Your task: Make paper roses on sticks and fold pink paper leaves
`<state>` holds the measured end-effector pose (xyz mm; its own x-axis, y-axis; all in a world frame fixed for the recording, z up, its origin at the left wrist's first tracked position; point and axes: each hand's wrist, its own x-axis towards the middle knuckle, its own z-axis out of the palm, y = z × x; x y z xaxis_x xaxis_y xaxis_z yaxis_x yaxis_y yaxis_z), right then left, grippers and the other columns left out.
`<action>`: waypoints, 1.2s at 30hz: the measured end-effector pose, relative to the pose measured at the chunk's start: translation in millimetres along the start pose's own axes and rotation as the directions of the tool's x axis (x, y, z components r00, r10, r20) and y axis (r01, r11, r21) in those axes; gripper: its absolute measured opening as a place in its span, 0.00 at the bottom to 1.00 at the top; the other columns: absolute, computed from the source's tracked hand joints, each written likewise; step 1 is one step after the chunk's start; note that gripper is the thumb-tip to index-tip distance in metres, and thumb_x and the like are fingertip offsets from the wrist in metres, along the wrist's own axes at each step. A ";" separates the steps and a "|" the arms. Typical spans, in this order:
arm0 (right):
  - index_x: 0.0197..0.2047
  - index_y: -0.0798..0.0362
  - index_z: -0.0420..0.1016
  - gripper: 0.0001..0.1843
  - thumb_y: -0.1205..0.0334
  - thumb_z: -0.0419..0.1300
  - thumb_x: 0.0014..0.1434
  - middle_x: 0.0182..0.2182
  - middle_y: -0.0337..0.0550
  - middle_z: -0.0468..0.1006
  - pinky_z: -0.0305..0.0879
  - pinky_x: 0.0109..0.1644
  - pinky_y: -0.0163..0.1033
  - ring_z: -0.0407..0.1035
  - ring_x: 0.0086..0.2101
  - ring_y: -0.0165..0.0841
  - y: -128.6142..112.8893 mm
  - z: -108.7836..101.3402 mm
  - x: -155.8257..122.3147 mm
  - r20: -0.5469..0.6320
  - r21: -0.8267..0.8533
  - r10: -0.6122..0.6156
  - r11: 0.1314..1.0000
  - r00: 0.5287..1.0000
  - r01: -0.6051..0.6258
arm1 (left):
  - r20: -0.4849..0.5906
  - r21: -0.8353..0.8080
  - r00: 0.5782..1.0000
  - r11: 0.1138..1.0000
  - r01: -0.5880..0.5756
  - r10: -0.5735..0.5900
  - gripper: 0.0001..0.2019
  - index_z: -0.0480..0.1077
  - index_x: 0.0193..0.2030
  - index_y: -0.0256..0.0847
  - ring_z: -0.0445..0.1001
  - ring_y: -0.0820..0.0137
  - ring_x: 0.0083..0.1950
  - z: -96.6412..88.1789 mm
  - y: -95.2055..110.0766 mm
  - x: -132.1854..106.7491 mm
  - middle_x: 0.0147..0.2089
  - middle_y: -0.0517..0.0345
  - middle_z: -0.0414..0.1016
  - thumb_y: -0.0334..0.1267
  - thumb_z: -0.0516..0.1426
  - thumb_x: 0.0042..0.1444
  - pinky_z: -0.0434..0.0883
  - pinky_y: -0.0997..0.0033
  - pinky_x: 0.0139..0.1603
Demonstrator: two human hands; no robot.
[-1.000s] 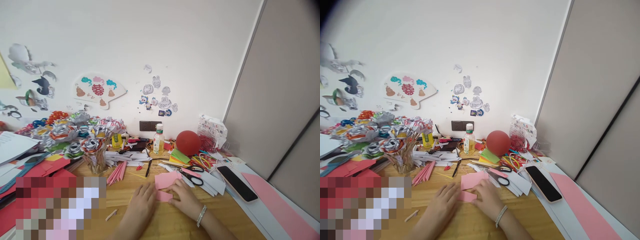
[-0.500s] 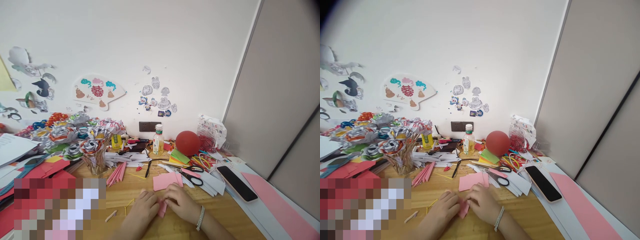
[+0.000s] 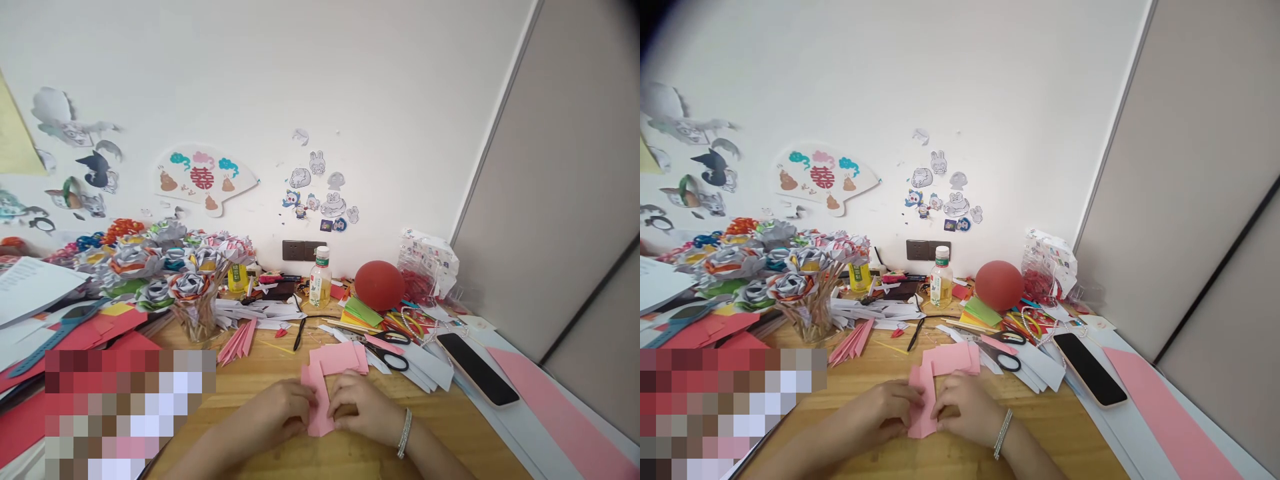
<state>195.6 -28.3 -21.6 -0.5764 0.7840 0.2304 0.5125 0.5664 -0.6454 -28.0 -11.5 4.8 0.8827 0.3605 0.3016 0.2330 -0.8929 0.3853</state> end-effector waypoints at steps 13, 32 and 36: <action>0.31 0.49 0.79 0.11 0.73 0.68 0.45 0.37 0.37 0.75 0.59 0.49 0.37 0.66 0.43 0.33 -1.2 0.9 1.1 -0.041 0.055 -0.028 0.998 0.999 0.031 | 0.071 -0.262 0.981 0.945 0.195 -0.182 0.09 0.73 0.32 0.43 0.68 0.66 0.58 -4.1 -9.7 -2.9 0.49 0.53 0.76 0.35 0.53 0.61 0.63 0.66 0.60; 0.28 0.50 0.76 0.05 0.68 0.68 0.49 0.33 0.36 0.75 0.57 0.47 0.36 0.65 0.41 0.33 -3.8 11.8 13.2 -0.151 0.058 0.148 0.988 0.977 -0.141 | -0.101 -0.151 0.964 0.961 0.230 -0.247 0.06 0.68 0.32 0.42 0.67 0.68 0.51 15.0 -4.6 3.5 0.47 0.55 0.69 0.28 0.53 0.56 0.64 0.71 0.53; 0.29 0.51 0.76 0.08 0.69 0.70 0.46 0.33 0.36 0.74 0.57 0.47 0.36 0.65 0.41 0.34 -4.2 13.8 15.4 -0.172 0.056 0.193 0.981 0.966 -0.186 | -0.142 -0.109 0.935 0.944 0.311 -0.325 0.05 0.67 0.31 0.41 0.64 0.66 0.55 20.6 -3.5 3.5 0.52 0.53 0.65 0.27 0.54 0.54 0.64 0.68 0.55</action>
<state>175.8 -22.1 -25.4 -0.3488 0.9102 0.2232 0.5743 0.3958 -0.7166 -17.3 -12.6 -13.4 0.6916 0.6654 0.2808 0.4503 -0.7013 0.5527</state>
